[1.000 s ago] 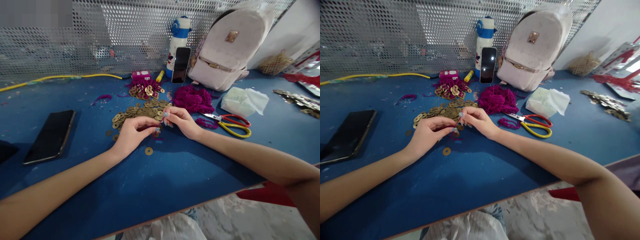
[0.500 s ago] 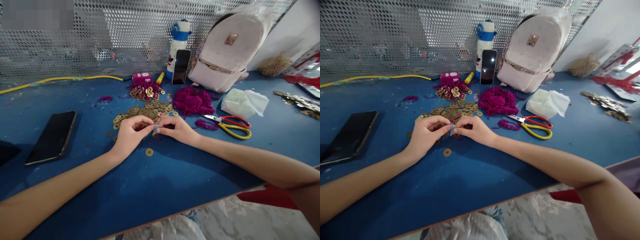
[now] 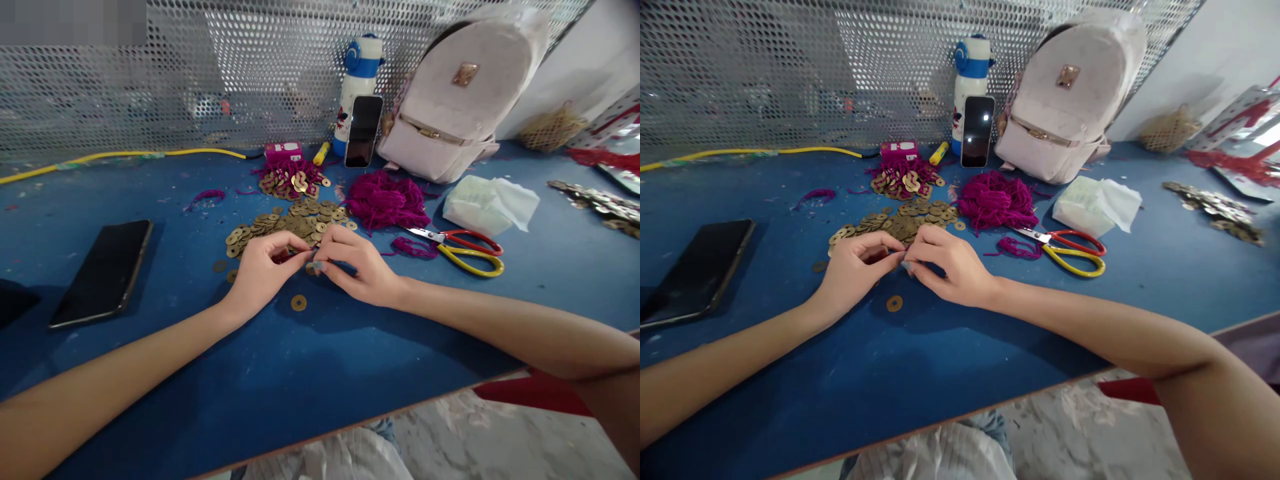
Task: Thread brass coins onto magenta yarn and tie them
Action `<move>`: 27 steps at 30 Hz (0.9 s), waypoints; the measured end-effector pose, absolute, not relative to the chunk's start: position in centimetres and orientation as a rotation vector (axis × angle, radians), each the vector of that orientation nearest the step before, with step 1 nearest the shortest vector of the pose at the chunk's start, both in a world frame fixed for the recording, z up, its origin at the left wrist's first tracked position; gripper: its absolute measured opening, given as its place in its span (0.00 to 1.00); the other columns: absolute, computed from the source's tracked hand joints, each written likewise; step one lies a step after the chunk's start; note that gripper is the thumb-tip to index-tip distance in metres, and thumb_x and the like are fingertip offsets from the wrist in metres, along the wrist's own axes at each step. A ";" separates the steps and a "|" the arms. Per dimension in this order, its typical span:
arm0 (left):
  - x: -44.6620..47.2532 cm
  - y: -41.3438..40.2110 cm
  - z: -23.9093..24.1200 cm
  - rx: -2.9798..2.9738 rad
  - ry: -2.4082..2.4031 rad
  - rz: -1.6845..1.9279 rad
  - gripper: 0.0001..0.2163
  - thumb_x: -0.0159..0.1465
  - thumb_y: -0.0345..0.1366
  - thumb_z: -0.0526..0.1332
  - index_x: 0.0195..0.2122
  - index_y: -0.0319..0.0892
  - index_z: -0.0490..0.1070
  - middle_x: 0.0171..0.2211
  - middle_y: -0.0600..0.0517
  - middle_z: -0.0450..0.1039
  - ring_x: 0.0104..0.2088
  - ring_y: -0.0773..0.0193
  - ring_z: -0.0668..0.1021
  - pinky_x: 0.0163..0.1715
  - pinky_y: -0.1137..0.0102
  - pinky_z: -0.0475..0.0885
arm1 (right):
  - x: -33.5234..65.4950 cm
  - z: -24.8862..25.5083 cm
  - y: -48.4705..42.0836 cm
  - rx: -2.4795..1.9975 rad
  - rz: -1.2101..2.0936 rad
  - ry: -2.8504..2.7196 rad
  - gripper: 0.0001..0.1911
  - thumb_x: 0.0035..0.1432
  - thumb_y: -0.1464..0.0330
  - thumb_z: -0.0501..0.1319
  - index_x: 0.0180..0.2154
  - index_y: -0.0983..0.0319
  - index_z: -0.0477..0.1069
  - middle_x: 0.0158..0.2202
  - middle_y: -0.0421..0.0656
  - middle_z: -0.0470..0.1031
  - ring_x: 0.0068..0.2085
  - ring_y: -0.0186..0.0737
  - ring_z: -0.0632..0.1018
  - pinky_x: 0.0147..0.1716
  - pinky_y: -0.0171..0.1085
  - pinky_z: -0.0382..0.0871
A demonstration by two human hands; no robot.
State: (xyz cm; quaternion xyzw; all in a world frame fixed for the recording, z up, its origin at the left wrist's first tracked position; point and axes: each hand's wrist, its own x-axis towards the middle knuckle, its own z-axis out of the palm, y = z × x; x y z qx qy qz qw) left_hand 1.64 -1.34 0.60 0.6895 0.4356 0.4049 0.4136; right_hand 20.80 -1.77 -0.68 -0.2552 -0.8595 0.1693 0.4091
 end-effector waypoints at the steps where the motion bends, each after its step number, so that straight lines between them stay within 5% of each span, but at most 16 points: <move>1: 1.7 -1.4 0.6 1.756 1.094 1.004 0.03 0.57 0.34 0.65 0.28 0.41 0.75 0.21 0.56 0.72 0.20 0.69 0.69 0.22 0.73 0.63 | 20.8 -0.7 -1.8 -0.639 0.397 -2.160 0.08 0.66 0.72 0.55 0.34 0.61 0.70 0.33 0.44 0.68 0.36 0.39 0.69 0.36 0.40 0.65; 10: 1.5 -1.7 0.4 1.931 0.946 1.011 0.04 0.58 0.33 0.67 0.27 0.41 0.77 0.27 0.52 0.74 0.28 0.65 0.74 0.28 0.71 0.66 | 21.0 -0.6 -0.9 -0.724 0.565 -1.992 0.04 0.66 0.71 0.58 0.36 0.60 0.69 0.35 0.42 0.66 0.37 0.37 0.69 0.33 0.36 0.65; 19: 1.3 -1.4 0.5 1.627 1.142 1.143 0.04 0.59 0.36 0.67 0.29 0.42 0.76 0.18 0.57 0.66 0.18 0.71 0.65 0.18 0.73 0.60 | 21.0 -1.0 -0.6 -0.696 0.635 -2.097 0.03 0.64 0.72 0.59 0.36 0.61 0.70 0.36 0.43 0.68 0.38 0.38 0.70 0.38 0.38 0.66; 27: 1.4 -1.3 0.4 1.723 0.990 1.095 0.04 0.58 0.34 0.67 0.28 0.40 0.78 0.27 0.51 0.76 0.28 0.65 0.75 0.28 0.72 0.69 | 20.9 -0.8 -0.6 -0.700 0.682 -2.104 0.15 0.64 0.60 0.60 0.28 0.62 0.66 0.33 0.42 0.66 0.36 0.37 0.68 0.37 0.37 0.64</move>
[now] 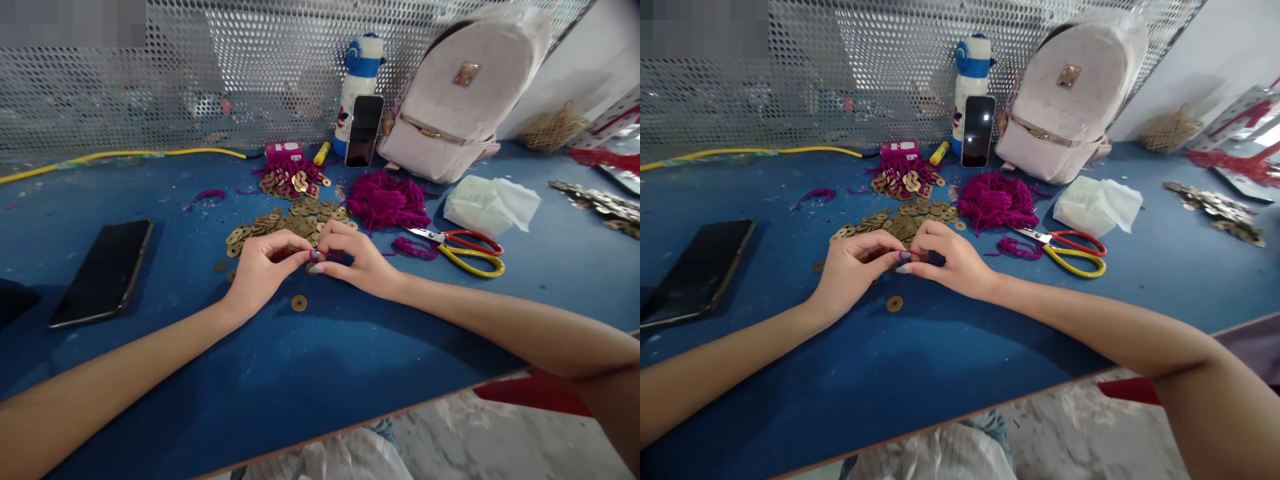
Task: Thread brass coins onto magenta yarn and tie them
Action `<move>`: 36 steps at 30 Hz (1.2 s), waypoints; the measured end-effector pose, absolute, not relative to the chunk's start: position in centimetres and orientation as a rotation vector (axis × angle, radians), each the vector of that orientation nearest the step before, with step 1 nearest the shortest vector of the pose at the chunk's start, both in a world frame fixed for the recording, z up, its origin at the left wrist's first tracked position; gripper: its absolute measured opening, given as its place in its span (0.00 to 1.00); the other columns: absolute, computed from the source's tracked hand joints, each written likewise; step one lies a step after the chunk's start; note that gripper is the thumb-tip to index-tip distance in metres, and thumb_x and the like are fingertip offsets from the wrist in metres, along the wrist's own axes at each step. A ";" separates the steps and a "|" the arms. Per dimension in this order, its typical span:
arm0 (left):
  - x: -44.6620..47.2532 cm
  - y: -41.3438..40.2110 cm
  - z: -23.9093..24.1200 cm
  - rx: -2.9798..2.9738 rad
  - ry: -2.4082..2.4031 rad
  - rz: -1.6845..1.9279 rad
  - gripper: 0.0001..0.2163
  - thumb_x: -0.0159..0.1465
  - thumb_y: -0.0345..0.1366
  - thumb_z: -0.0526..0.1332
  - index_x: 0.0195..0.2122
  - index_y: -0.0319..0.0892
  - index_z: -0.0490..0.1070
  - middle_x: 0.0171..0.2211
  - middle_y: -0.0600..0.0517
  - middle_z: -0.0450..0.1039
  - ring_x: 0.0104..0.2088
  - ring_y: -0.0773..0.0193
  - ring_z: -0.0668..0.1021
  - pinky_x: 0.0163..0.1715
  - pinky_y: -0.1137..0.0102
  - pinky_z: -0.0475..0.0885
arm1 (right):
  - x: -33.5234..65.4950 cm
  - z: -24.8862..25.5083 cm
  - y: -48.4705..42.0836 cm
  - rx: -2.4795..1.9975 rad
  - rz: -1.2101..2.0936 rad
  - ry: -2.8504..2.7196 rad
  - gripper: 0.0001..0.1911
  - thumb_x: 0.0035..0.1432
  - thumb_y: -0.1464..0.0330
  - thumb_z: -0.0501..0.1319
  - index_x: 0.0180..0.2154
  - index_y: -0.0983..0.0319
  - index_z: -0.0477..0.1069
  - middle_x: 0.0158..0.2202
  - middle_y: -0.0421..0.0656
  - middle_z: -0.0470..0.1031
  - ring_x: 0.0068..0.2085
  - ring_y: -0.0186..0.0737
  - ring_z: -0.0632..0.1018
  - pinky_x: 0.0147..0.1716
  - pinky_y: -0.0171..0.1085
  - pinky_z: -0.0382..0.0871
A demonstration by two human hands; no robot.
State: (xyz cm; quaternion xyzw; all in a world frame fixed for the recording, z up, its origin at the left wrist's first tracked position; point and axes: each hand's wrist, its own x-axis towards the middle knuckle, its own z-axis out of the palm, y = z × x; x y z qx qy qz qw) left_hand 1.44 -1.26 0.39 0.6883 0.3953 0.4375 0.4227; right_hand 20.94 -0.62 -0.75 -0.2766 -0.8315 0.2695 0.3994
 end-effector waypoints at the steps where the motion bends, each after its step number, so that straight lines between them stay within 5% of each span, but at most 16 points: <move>1: 1.5 -1.2 0.3 1.729 0.981 1.074 0.04 0.58 0.34 0.67 0.29 0.40 0.78 0.28 0.52 0.76 0.29 0.65 0.76 0.29 0.72 0.70 | 21.0 -0.7 -0.7 -0.694 0.687 -2.083 0.16 0.65 0.59 0.59 0.28 0.62 0.66 0.33 0.42 0.66 0.36 0.37 0.68 0.36 0.37 0.64; 8: 1.4 -1.0 0.4 1.774 0.837 1.010 0.03 0.60 0.33 0.66 0.31 0.42 0.80 0.30 0.52 0.75 0.31 0.65 0.77 0.33 0.71 0.71 | 21.1 -1.0 -0.3 -0.732 0.737 -1.947 0.14 0.69 0.63 0.55 0.30 0.62 0.67 0.31 0.41 0.64 0.34 0.35 0.66 0.34 0.36 0.62; 18: 1.0 -0.7 -0.1 1.514 0.855 1.197 0.02 0.55 0.36 0.71 0.28 0.44 0.82 0.39 0.49 0.79 0.30 0.68 0.77 0.25 0.74 0.69 | 20.9 -0.8 -0.6 -0.797 0.741 -2.057 0.07 0.66 0.70 0.57 0.33 0.62 0.69 0.32 0.41 0.72 0.33 0.34 0.71 0.33 0.33 0.64; 29: 1.8 -1.5 0.3 1.494 0.873 1.205 0.02 0.55 0.29 0.70 0.27 0.41 0.81 0.31 0.50 0.82 0.30 0.64 0.81 0.31 0.74 0.76 | 20.7 -1.0 -0.8 -0.742 0.743 -2.135 0.07 0.61 0.72 0.63 0.29 0.63 0.75 0.28 0.39 0.71 0.30 0.32 0.73 0.31 0.32 0.64; 36: 1.8 -1.2 0.0 1.404 1.068 1.215 0.04 0.53 0.35 0.70 0.29 0.41 0.82 0.24 0.52 0.78 0.20 0.71 0.71 0.18 0.76 0.65 | 20.7 -0.7 -1.3 -0.837 0.350 -2.060 0.09 0.54 0.76 0.65 0.32 0.61 0.65 0.36 0.42 0.65 0.39 0.39 0.69 0.37 0.38 0.66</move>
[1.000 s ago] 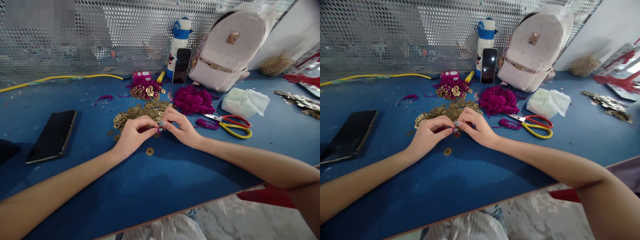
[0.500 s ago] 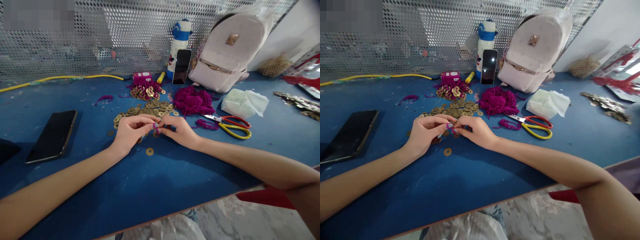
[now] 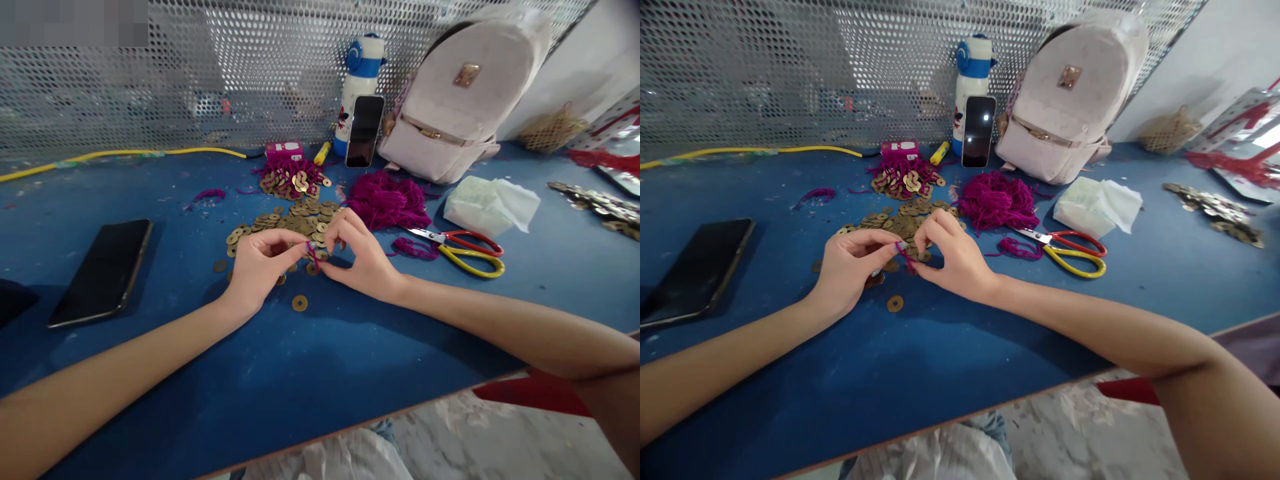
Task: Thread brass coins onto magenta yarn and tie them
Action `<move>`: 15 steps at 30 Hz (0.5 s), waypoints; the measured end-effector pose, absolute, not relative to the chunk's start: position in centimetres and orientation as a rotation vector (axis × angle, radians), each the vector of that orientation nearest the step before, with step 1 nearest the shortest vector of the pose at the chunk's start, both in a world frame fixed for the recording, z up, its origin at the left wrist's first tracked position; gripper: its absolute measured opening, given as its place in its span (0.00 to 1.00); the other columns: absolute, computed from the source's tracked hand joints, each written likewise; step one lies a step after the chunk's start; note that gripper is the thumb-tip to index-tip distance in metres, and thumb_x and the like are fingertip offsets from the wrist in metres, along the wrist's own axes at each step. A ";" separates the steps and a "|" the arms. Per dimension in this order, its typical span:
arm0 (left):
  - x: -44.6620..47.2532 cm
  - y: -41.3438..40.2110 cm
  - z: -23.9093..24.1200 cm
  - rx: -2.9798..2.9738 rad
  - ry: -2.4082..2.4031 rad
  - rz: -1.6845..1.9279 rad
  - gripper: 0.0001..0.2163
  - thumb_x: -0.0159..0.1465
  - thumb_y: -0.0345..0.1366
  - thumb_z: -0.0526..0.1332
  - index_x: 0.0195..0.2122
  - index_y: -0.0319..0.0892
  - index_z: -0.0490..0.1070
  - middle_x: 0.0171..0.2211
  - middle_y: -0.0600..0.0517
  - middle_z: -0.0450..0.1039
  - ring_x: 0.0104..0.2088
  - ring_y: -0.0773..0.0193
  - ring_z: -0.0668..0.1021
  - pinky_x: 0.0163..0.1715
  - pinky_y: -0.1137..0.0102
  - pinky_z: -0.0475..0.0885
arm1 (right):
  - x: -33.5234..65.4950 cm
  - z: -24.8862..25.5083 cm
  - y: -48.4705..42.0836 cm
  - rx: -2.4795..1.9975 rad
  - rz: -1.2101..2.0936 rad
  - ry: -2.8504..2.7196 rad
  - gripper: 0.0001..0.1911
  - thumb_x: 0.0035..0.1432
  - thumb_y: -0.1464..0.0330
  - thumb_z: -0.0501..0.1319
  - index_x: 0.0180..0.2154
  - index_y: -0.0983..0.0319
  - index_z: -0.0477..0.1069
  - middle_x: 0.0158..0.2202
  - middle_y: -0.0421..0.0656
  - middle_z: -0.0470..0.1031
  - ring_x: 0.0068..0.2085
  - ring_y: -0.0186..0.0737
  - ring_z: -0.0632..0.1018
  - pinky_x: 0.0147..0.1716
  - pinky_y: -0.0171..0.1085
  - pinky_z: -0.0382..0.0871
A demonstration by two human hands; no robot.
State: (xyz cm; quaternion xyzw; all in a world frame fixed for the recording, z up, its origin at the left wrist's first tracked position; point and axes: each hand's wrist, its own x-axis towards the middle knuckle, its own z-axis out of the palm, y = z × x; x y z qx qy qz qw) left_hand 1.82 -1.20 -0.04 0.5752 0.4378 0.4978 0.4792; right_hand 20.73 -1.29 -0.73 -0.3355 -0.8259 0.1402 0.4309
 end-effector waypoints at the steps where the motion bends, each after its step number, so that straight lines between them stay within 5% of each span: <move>1: 1.8 -1.2 -0.1 1.400 1.080 1.208 0.05 0.53 0.36 0.70 0.29 0.40 0.82 0.23 0.52 0.77 0.19 0.71 0.71 0.17 0.76 0.64 | 20.8 -0.7 -1.4 -0.788 0.276 -2.067 0.08 0.55 0.75 0.64 0.33 0.60 0.66 0.36 0.42 0.65 0.39 0.39 0.68 0.37 0.38 0.66; 4: 1.8 -1.1 -0.2 1.407 1.094 1.188 0.06 0.52 0.36 0.70 0.29 0.40 0.81 0.22 0.52 0.76 0.19 0.70 0.71 0.17 0.75 0.62 | 21.0 -0.4 -1.8 -0.554 0.060 -2.172 0.05 0.62 0.65 0.63 0.38 0.59 0.70 0.35 0.42 0.64 0.38 0.39 0.68 0.38 0.39 0.65; 7: 1.7 -1.0 -0.2 1.428 1.073 1.178 0.06 0.52 0.36 0.70 0.28 0.39 0.81 0.22 0.52 0.76 0.20 0.70 0.71 0.19 0.75 0.63 | 21.2 -0.2 -1.9 -0.393 -0.076 -2.258 0.13 0.67 0.58 0.57 0.39 0.60 0.73 0.35 0.43 0.65 0.36 0.39 0.67 0.36 0.40 0.64; 15: 1.8 -1.0 0.0 1.425 1.007 1.120 0.04 0.51 0.34 0.71 0.27 0.40 0.81 0.24 0.52 0.78 0.23 0.70 0.74 0.23 0.76 0.68 | 20.9 -1.1 -1.1 -0.519 -0.566 -2.126 0.03 0.64 0.65 0.62 0.38 0.54 0.75 0.31 0.40 0.70 0.33 0.37 0.67 0.32 0.39 0.62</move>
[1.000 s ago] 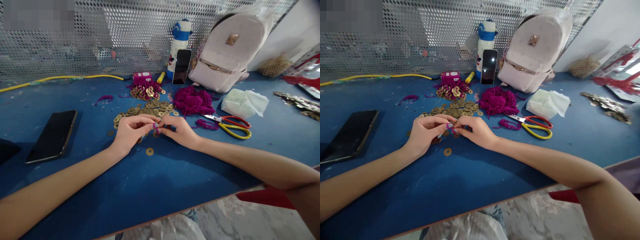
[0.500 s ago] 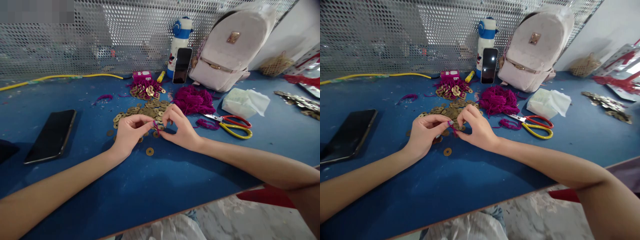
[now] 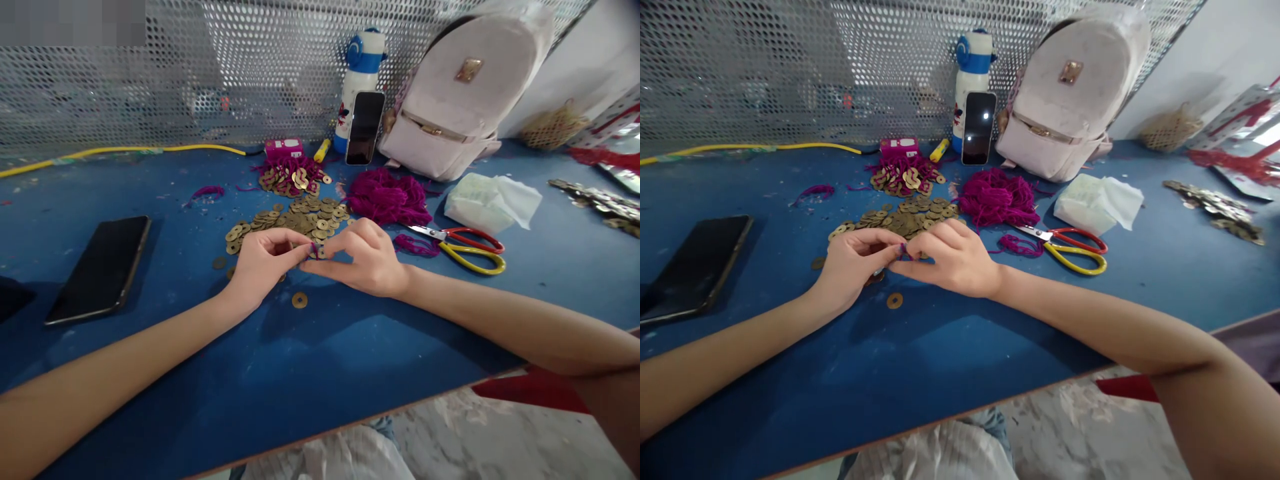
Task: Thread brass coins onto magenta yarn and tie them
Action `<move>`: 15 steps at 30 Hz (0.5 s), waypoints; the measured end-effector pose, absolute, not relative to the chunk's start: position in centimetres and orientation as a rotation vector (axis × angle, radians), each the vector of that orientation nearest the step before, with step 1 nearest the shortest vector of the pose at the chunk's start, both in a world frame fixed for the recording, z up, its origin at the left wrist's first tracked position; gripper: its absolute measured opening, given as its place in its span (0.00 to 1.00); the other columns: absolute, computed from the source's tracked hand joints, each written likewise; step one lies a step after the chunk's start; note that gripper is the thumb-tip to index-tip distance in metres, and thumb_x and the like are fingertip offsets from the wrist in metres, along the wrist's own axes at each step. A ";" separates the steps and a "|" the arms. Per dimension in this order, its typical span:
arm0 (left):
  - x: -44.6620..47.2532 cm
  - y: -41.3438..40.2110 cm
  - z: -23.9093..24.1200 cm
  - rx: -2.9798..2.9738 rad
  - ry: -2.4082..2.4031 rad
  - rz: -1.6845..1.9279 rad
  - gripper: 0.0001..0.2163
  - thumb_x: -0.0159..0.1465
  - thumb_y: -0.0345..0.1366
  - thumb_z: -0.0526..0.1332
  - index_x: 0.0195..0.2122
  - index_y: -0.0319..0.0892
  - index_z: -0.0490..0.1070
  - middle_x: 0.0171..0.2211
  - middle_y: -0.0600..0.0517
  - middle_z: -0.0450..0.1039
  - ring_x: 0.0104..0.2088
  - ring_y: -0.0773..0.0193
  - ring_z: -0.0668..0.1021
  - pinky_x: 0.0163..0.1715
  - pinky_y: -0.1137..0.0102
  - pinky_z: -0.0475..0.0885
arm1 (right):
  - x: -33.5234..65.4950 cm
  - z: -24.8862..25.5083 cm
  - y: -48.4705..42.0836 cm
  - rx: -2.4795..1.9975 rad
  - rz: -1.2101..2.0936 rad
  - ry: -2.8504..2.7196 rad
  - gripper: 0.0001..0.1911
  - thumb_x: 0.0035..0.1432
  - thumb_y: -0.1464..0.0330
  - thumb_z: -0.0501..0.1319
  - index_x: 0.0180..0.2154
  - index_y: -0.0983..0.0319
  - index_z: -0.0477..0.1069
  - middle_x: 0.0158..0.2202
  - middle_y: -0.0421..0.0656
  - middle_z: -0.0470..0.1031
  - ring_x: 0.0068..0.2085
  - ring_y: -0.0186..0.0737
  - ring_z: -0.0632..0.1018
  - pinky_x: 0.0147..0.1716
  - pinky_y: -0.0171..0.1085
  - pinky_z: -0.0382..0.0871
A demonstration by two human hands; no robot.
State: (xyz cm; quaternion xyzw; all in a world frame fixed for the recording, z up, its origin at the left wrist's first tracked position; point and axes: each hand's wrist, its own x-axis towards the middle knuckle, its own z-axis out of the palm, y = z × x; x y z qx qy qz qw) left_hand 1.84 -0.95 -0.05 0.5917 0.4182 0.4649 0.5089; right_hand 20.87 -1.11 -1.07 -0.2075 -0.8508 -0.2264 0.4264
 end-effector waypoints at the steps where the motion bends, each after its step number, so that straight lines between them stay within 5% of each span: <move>1: 1.8 -1.0 0.0 1.427 0.998 1.108 0.04 0.50 0.33 0.71 0.27 0.40 0.81 0.25 0.52 0.79 0.24 0.69 0.75 0.24 0.76 0.69 | 20.8 -1.2 -1.0 -0.500 -0.644 -2.134 0.02 0.64 0.65 0.63 0.38 0.53 0.74 0.31 0.39 0.71 0.33 0.37 0.68 0.32 0.39 0.62; 7: 1.8 -1.0 -0.1 1.475 0.983 1.060 0.05 0.50 0.33 0.72 0.28 0.39 0.81 0.26 0.51 0.80 0.25 0.68 0.77 0.25 0.76 0.71 | 21.0 -1.2 -0.6 -0.449 -0.809 -2.184 0.05 0.63 0.67 0.63 0.32 0.54 0.73 0.32 0.38 0.74 0.35 0.37 0.69 0.32 0.40 0.62; 15: 2.0 -1.4 0.2 1.541 1.075 1.016 0.04 0.51 0.32 0.70 0.28 0.38 0.81 0.26 0.50 0.81 0.26 0.66 0.79 0.27 0.75 0.73 | 21.3 -0.8 -0.4 -0.435 -0.235 -2.111 0.06 0.64 0.65 0.62 0.35 0.58 0.75 0.31 0.41 0.68 0.35 0.37 0.67 0.34 0.39 0.63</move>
